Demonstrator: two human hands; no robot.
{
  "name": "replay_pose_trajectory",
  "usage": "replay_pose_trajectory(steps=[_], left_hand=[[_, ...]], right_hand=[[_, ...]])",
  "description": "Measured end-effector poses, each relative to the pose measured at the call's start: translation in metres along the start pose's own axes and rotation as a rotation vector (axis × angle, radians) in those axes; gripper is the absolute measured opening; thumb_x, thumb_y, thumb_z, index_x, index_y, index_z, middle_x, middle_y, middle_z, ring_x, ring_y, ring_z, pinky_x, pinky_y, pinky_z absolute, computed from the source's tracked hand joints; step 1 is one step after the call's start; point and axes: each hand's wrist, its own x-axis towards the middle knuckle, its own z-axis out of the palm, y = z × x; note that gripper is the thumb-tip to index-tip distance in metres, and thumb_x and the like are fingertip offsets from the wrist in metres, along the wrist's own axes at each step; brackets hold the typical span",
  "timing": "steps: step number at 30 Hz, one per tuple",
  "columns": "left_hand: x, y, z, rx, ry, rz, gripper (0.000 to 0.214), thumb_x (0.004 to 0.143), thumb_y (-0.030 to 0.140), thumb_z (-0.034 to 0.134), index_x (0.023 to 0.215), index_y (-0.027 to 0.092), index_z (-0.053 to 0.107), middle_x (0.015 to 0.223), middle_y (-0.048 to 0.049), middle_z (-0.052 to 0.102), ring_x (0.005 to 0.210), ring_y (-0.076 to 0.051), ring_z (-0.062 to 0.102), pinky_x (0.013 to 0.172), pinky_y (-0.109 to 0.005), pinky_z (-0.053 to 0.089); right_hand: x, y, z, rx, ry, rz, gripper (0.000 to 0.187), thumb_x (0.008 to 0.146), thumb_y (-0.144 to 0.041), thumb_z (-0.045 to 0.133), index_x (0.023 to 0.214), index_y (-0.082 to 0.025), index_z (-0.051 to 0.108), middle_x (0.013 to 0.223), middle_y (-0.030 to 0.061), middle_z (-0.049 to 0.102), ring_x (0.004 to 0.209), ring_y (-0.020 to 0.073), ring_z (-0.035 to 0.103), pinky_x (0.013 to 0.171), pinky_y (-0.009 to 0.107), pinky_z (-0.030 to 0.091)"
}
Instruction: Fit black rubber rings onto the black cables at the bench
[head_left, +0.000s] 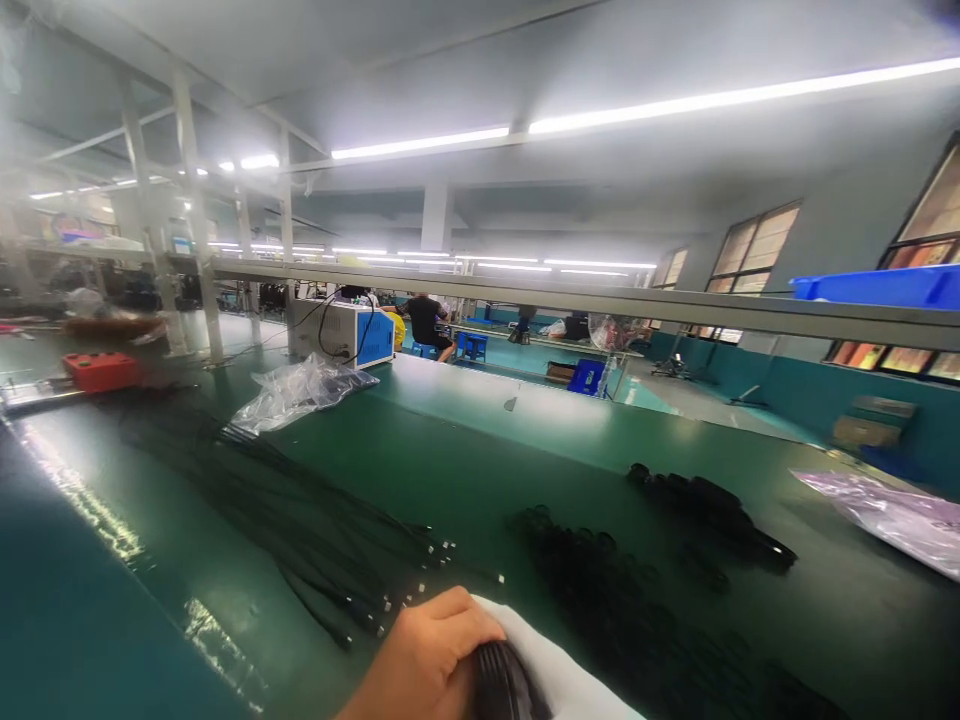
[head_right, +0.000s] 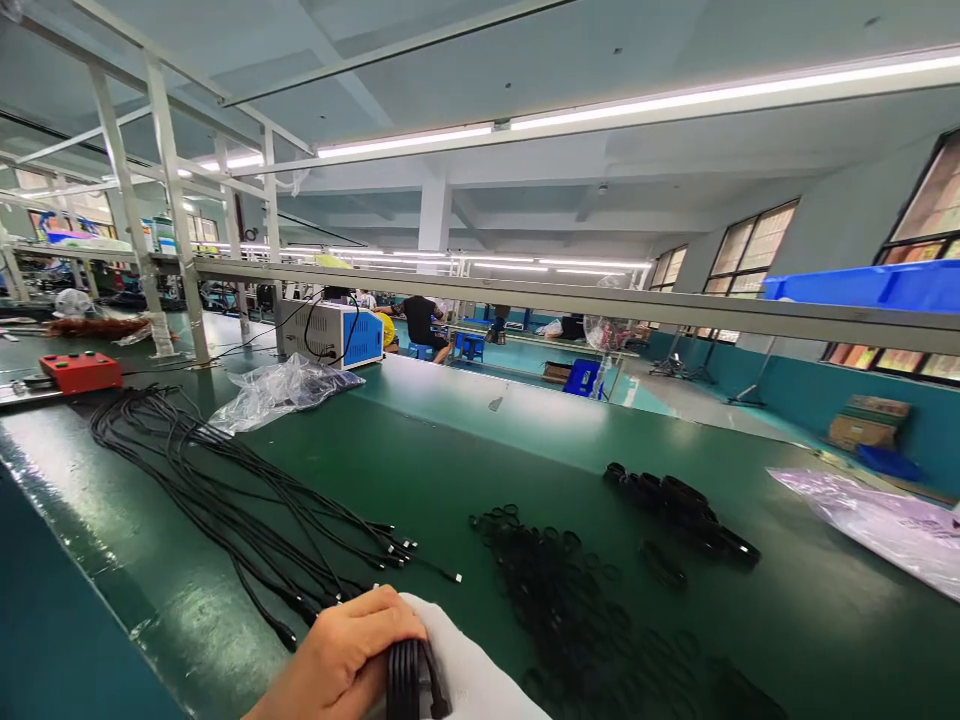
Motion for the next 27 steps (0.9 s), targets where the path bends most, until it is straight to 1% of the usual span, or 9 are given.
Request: replay_pose_trajectory(steps=[2, 4, 6, 7, 9, 11, 17, 22, 27], left_hand=[[0.000, 0.000, 0.000, -0.001, -0.019, -0.044, 0.030, 0.079, 0.010, 0.041, 0.086, 0.012, 0.070, 0.077, -0.0087, 0.064, 0.070, -0.016, 0.061, 0.064, -0.022, 0.047], [-0.001, -0.001, 0.000, -0.008, -0.024, -0.086, 0.031, 0.079, 0.010, 0.041, 0.087, 0.013, 0.070, 0.079, -0.0087, 0.064, 0.072, -0.017, 0.061, 0.065, -0.023, 0.046], [-0.002, -0.003, 0.001, -0.032, -0.032, -0.167, 0.030, 0.076, 0.009, 0.043, 0.089, 0.014, 0.070, 0.083, -0.0076, 0.064, 0.076, -0.017, 0.061, 0.069, -0.025, 0.046], [-0.002, -0.005, 0.001, -0.064, -0.037, -0.227, 0.032, 0.073, 0.007, 0.045, 0.093, 0.015, 0.069, 0.085, -0.0063, 0.064, 0.077, -0.017, 0.061, 0.070, -0.025, 0.046], [-0.002, -0.007, 0.002, -0.172, -0.060, -0.362, 0.041, 0.070, 0.006, 0.048, 0.105, 0.018, 0.065, 0.086, -0.0023, 0.063, 0.071, -0.015, 0.061, 0.068, -0.025, 0.047], [-0.001, -0.009, 0.003, -0.269, -0.070, -0.458, 0.045, 0.071, 0.008, 0.047, 0.113, 0.019, 0.060, 0.081, 0.0013, 0.061, 0.061, -0.012, 0.059, 0.060, -0.023, 0.047], [0.008, -0.011, 0.006, -0.302, -0.082, -0.596, 0.027, 0.071, 0.016, 0.051, 0.096, 0.018, 0.061, 0.066, 0.0054, 0.056, 0.044, -0.009, 0.051, 0.039, -0.018, 0.038], [0.013, -0.017, 0.014, -0.348, -0.071, -0.722, 0.022, 0.067, 0.022, 0.061, 0.088, 0.018, 0.056, 0.065, 0.0056, 0.055, 0.040, -0.009, 0.050, 0.034, -0.018, 0.039], [0.016, -0.022, 0.023, -0.331, -0.043, -0.787, 0.015, 0.065, 0.017, 0.058, 0.077, 0.018, 0.049, 0.054, 0.0080, 0.051, 0.035, -0.009, 0.047, 0.031, -0.019, 0.035]], right_hand=[[0.002, -0.007, 0.002, -0.003, 0.004, 0.034, 0.050, 0.063, -0.009, 0.062, 0.111, -0.023, 0.061, 0.088, -0.0008, 0.059, 0.088, 0.0203, 0.056, 0.084, 0.033, 0.045], [0.002, -0.009, 0.004, 0.026, 0.064, 0.073, 0.046, 0.059, -0.007, 0.063, 0.102, -0.021, 0.062, 0.086, -0.0013, 0.060, 0.087, 0.0198, 0.056, 0.081, 0.033, 0.045], [0.004, -0.005, 0.007, 0.158, 0.088, 0.072, 0.041, 0.056, -0.008, 0.065, 0.095, -0.019, 0.063, 0.083, -0.0006, 0.061, 0.086, 0.0195, 0.056, 0.079, 0.032, 0.045], [0.005, -0.002, 0.008, 0.287, 0.051, 0.055, 0.039, 0.056, -0.010, 0.065, 0.094, -0.017, 0.062, 0.082, 0.0001, 0.061, 0.084, 0.0190, 0.057, 0.077, 0.031, 0.045], [0.008, 0.007, 0.010, 0.550, -0.102, 0.031, 0.037, 0.057, -0.018, 0.068, 0.093, -0.014, 0.062, 0.078, 0.0015, 0.059, 0.078, 0.0176, 0.059, 0.071, 0.029, 0.047], [0.010, 0.015, 0.012, 0.678, -0.198, 0.045, 0.038, 0.059, -0.027, 0.072, 0.092, -0.011, 0.062, 0.075, 0.0029, 0.058, 0.073, 0.0175, 0.061, 0.064, 0.026, 0.048], [0.013, 0.020, 0.015, 0.642, -0.148, 0.051, 0.037, 0.063, -0.031, 0.073, 0.090, -0.009, 0.065, 0.082, 0.0074, 0.057, 0.076, 0.0170, 0.058, 0.061, 0.029, 0.054], [0.018, 0.027, 0.023, 0.685, -0.122, 0.052, 0.035, 0.064, -0.031, 0.073, 0.087, -0.007, 0.064, 0.075, 0.0070, 0.057, 0.070, 0.0163, 0.058, 0.058, 0.028, 0.054], [0.022, 0.031, 0.030, 0.664, -0.085, 0.018, 0.034, 0.065, -0.036, 0.072, 0.080, -0.008, 0.061, 0.068, 0.0051, 0.057, 0.054, 0.0122, 0.056, 0.047, 0.023, 0.049]])
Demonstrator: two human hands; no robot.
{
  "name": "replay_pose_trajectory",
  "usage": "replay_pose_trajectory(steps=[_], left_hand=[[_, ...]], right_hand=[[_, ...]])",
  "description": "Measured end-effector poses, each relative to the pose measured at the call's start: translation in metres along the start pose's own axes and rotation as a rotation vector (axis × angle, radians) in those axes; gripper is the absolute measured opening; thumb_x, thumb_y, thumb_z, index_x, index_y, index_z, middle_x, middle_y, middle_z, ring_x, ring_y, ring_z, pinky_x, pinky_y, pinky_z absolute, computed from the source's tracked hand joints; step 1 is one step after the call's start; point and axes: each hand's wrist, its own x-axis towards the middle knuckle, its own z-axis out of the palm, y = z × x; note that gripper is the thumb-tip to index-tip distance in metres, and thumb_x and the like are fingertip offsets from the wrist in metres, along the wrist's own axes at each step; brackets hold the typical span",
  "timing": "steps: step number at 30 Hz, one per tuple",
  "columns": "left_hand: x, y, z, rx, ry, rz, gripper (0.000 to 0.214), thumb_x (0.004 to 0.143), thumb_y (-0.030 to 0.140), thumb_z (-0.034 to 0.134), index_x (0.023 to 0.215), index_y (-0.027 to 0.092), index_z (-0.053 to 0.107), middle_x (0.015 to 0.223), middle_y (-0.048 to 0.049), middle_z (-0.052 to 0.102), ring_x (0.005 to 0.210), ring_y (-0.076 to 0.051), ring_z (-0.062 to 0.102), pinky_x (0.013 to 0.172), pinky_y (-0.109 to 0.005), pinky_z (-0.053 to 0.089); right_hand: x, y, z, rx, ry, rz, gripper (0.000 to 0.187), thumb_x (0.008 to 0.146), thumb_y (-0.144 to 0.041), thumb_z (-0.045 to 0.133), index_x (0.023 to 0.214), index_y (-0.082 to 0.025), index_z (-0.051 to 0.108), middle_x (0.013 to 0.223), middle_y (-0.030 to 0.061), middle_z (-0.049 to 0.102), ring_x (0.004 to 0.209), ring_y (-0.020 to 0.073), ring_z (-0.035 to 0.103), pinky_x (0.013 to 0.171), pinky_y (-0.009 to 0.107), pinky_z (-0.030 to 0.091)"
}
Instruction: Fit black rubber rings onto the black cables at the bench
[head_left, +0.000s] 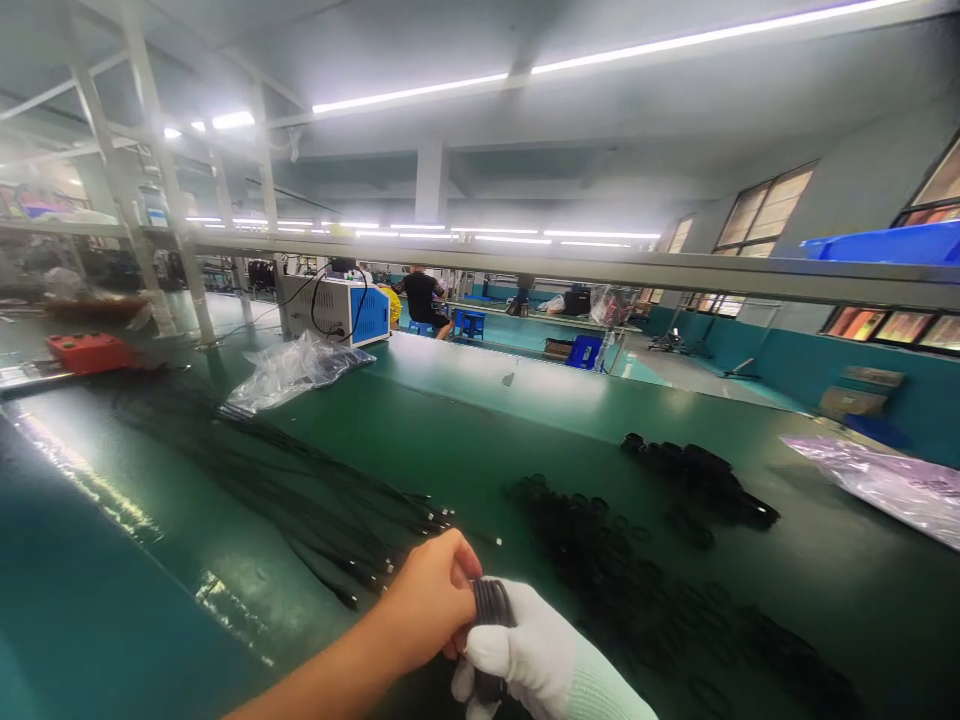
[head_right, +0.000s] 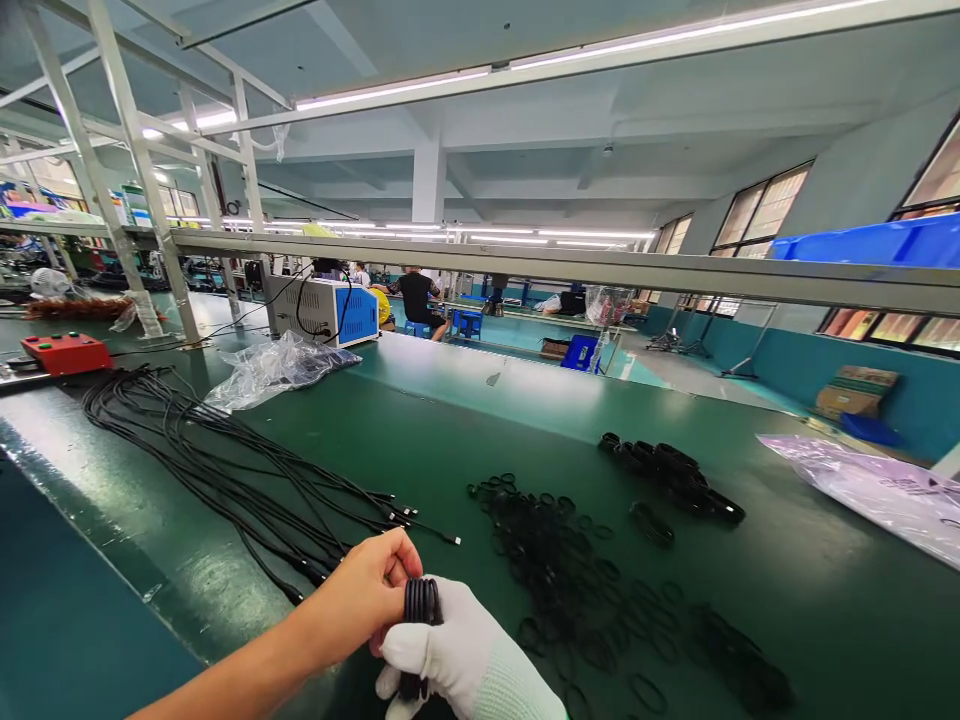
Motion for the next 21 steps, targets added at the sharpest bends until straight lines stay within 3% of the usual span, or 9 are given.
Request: replay_pose_trajectory(steps=[4, 7, 11, 15, 17, 21], left_hand=[[0.002, 0.004, -0.003, 0.038, 0.038, 0.006, 0.014, 0.064, 0.017, 0.060, 0.074, 0.019, 0.050, 0.054, 0.0076, 0.051, 0.038, -0.009, 0.048, 0.036, -0.019, 0.032], [-0.008, 0.005, -0.009, 0.174, 0.116, 0.084, 0.012, 0.070, 0.019, 0.057, 0.082, 0.020, 0.055, 0.062, 0.0045, 0.058, 0.053, -0.013, 0.054, 0.049, -0.022, 0.038], [-0.030, -0.004, -0.005, 0.445, 0.133, 0.328, 0.010, 0.069, 0.018, 0.062, 0.077, 0.021, 0.059, 0.080, 0.0000, 0.063, 0.078, -0.019, 0.055, 0.069, -0.028, 0.040], [-0.041, -0.017, 0.006, 0.595, 0.133, 0.562, 0.013, 0.066, 0.014, 0.070, 0.067, 0.019, 0.058, 0.086, -0.0028, 0.065, 0.084, -0.023, 0.051, 0.074, -0.033, 0.036], [-0.040, -0.015, 0.001, 0.518, 0.089, 0.550, 0.009, 0.069, 0.017, 0.069, 0.070, 0.019, 0.061, 0.085, -0.0027, 0.065, 0.084, -0.022, 0.052, 0.075, -0.033, 0.036], [-0.032, -0.001, -0.022, 0.205, 0.095, 0.302, 0.007, 0.079, 0.021, 0.056, 0.083, 0.020, 0.062, 0.078, 0.0006, 0.062, 0.074, -0.017, 0.055, 0.068, -0.027, 0.041]], right_hand=[[0.000, 0.000, -0.002, -0.078, 0.049, 0.006, 0.027, 0.066, -0.032, 0.068, 0.075, -0.008, 0.061, 0.064, 0.0038, 0.056, 0.051, 0.0106, 0.053, 0.043, 0.020, 0.044], [0.001, 0.006, -0.009, 0.094, 0.065, 0.008, 0.024, 0.071, -0.030, 0.066, 0.078, -0.008, 0.061, 0.071, 0.0046, 0.056, 0.055, 0.0118, 0.055, 0.046, 0.022, 0.045], [0.005, 0.015, -0.013, 0.377, 0.046, -0.070, 0.026, 0.076, -0.032, 0.068, 0.087, -0.011, 0.060, 0.074, 0.0024, 0.054, 0.064, 0.0120, 0.055, 0.059, 0.027, 0.048], [0.006, 0.017, -0.011, 0.484, 0.018, -0.178, 0.018, 0.080, -0.025, 0.066, 0.082, -0.008, 0.062, 0.072, 0.0020, 0.054, 0.069, 0.0108, 0.055, 0.066, 0.023, 0.045], [0.005, 0.016, -0.014, 0.511, -0.006, -0.110, 0.022, 0.078, -0.028, 0.068, 0.085, -0.008, 0.063, 0.075, 0.0033, 0.056, 0.071, 0.0116, 0.057, 0.068, 0.024, 0.047], [0.003, 0.016, -0.020, 0.503, -0.073, 0.080, 0.040, 0.073, -0.038, 0.072, 0.100, -0.011, 0.060, 0.082, 0.0063, 0.059, 0.074, 0.0175, 0.063, 0.062, 0.032, 0.055]])
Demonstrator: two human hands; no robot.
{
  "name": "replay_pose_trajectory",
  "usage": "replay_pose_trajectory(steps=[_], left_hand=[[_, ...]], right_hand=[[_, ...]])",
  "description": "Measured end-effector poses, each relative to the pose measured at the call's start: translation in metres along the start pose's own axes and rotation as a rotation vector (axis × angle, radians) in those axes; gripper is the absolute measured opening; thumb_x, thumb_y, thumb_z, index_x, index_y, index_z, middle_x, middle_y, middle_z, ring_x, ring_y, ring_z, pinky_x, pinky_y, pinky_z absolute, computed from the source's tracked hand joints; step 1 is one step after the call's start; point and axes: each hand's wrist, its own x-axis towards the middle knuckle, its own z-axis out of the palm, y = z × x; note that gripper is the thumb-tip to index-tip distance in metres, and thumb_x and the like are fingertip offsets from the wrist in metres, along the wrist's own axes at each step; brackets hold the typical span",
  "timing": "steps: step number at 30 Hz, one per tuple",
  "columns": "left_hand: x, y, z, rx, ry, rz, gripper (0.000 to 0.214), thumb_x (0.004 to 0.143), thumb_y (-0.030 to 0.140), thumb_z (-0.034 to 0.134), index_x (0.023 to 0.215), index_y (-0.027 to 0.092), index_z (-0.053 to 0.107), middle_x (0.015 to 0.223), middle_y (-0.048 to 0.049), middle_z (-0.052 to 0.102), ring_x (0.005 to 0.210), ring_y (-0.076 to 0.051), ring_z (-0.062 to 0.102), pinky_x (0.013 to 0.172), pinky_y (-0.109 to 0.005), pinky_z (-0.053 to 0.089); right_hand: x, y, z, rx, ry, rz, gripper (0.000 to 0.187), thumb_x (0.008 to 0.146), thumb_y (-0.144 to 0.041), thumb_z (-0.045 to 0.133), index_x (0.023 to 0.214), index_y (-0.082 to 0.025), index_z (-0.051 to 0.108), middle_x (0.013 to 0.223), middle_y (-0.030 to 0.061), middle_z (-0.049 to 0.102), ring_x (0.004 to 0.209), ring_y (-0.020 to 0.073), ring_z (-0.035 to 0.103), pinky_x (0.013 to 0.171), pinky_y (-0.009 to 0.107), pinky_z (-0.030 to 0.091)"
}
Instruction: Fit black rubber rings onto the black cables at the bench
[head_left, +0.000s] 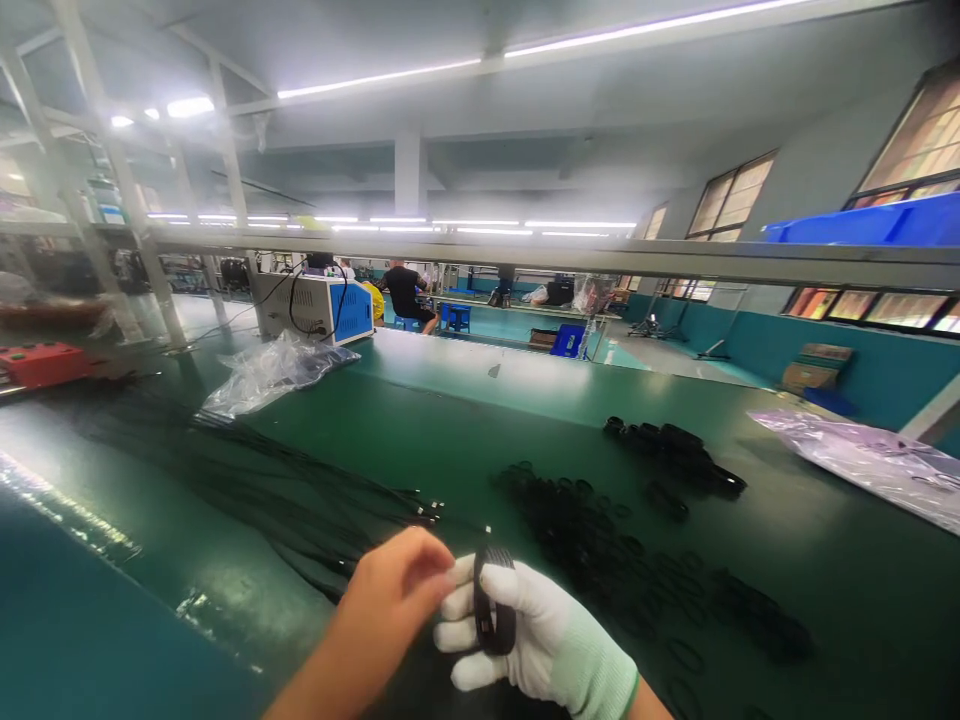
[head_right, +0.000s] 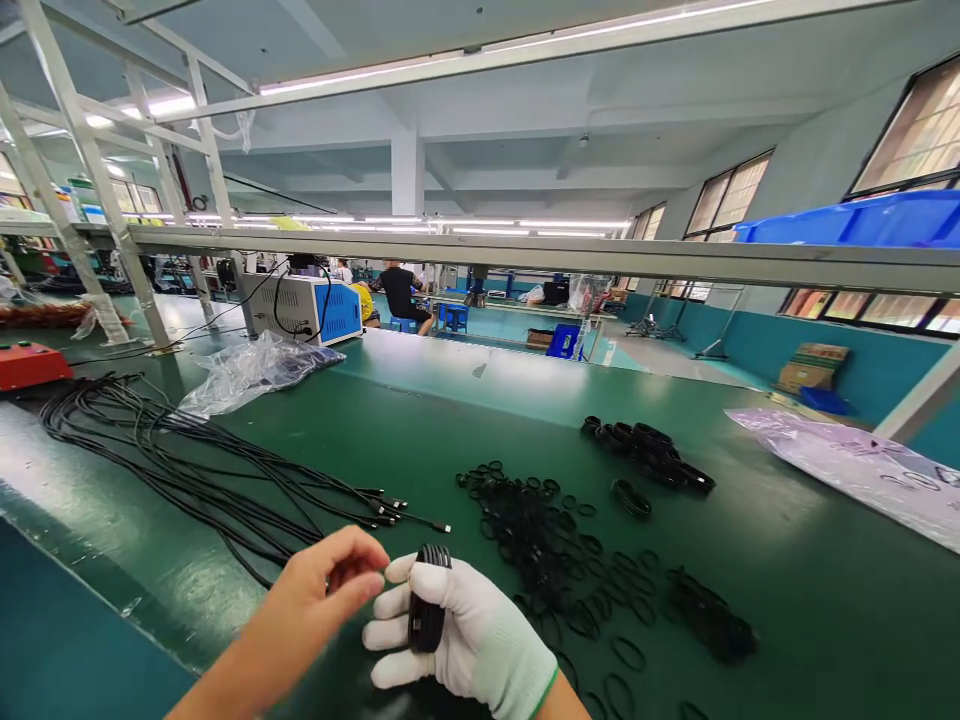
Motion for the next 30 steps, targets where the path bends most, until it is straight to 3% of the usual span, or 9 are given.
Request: replay_pose_trajectory(steps=[4, 8, 14, 20, 25, 27, 30], left_hand=[[0.011, 0.000, -0.003, 0.035, -0.009, -0.045, 0.013, 0.073, 0.016, 0.054, 0.084, 0.021, 0.060, 0.069, 0.0042, 0.061, 0.065, -0.014, 0.054, 0.059, -0.023, 0.038], [0.011, -0.004, 0.012, 0.125, 0.026, -0.025, 0.012, 0.070, 0.011, 0.048, 0.069, 0.020, 0.057, 0.062, 0.0039, 0.059, 0.060, -0.013, 0.053, 0.054, -0.022, 0.034], [0.007, -0.010, 0.026, 0.189, 0.066, -0.021, 0.012, 0.068, 0.011, 0.048, 0.067, 0.020, 0.057, 0.061, 0.0022, 0.061, 0.059, -0.014, 0.055, 0.054, -0.023, 0.034], [0.011, -0.011, 0.025, 0.175, 0.031, -0.011, 0.014, 0.069, 0.011, 0.047, 0.067, 0.019, 0.058, 0.061, 0.0021, 0.060, 0.059, -0.014, 0.054, 0.055, -0.023, 0.036], [0.047, -0.013, 0.000, 0.010, -0.367, -0.055, 0.017, 0.069, 0.018, 0.052, 0.081, 0.015, 0.063, 0.069, 0.0018, 0.063, 0.063, -0.014, 0.057, 0.058, -0.022, 0.041], [0.071, -0.015, 0.006, 0.055, -0.380, -0.036, 0.016, 0.072, 0.022, 0.051, 0.082, 0.015, 0.061, 0.070, 0.0017, 0.061, 0.064, -0.014, 0.057, 0.059, -0.023, 0.043], [0.101, -0.018, 0.041, 0.184, -0.300, 0.053, 0.007, 0.073, 0.019, 0.052, 0.074, 0.018, 0.059, 0.070, 0.0012, 0.059, 0.070, -0.017, 0.054, 0.068, -0.027, 0.041]], right_hand=[[0.002, 0.002, 0.004, -0.118, 0.009, 0.048, 0.032, 0.069, -0.030, 0.072, 0.091, -0.009, 0.061, 0.081, 0.0077, 0.061, 0.067, 0.0175, 0.065, 0.051, 0.030, 0.058], [0.001, 0.003, 0.011, -0.262, 0.118, 0.112, 0.022, 0.062, -0.021, 0.066, 0.078, -0.006, 0.063, 0.070, 0.0077, 0.061, 0.050, 0.0118, 0.059, 0.037, 0.018, 0.047], [-0.003, 0.010, 0.009, -0.314, 0.071, 0.028, 0.021, 0.061, -0.014, 0.062, 0.081, -0.007, 0.063, 0.071, 0.0060, 0.058, 0.055, 0.0085, 0.057, 0.053, 0.018, 0.043], [-0.002, 0.011, 0.003, -0.355, 0.126, 0.001, 0.016, 0.059, -0.015, 0.059, 0.073, -0.008, 0.062, 0.065, 0.0048, 0.057, 0.051, 0.0092, 0.054, 0.049, 0.020, 0.038], [-0.010, 0.002, -0.002, -0.436, 0.111, -0.051, 0.010, 0.062, -0.012, 0.061, 0.071, -0.009, 0.064, 0.064, 0.0026, 0.061, 0.055, 0.0088, 0.054, 0.050, 0.018, 0.038], [-0.014, 0.001, -0.001, -0.480, 0.083, -0.056, 0.009, 0.071, -0.016, 0.066, 0.079, -0.011, 0.065, 0.072, 0.0010, 0.063, 0.064, 0.0100, 0.057, 0.057, 0.020, 0.044], [-0.020, 0.002, 0.003, -0.507, 0.074, -0.056, 0.021, 0.086, -0.030, 0.061, 0.097, -0.013, 0.062, 0.089, 0.0031, 0.064, 0.076, 0.0136, 0.061, 0.067, 0.028, 0.051]])
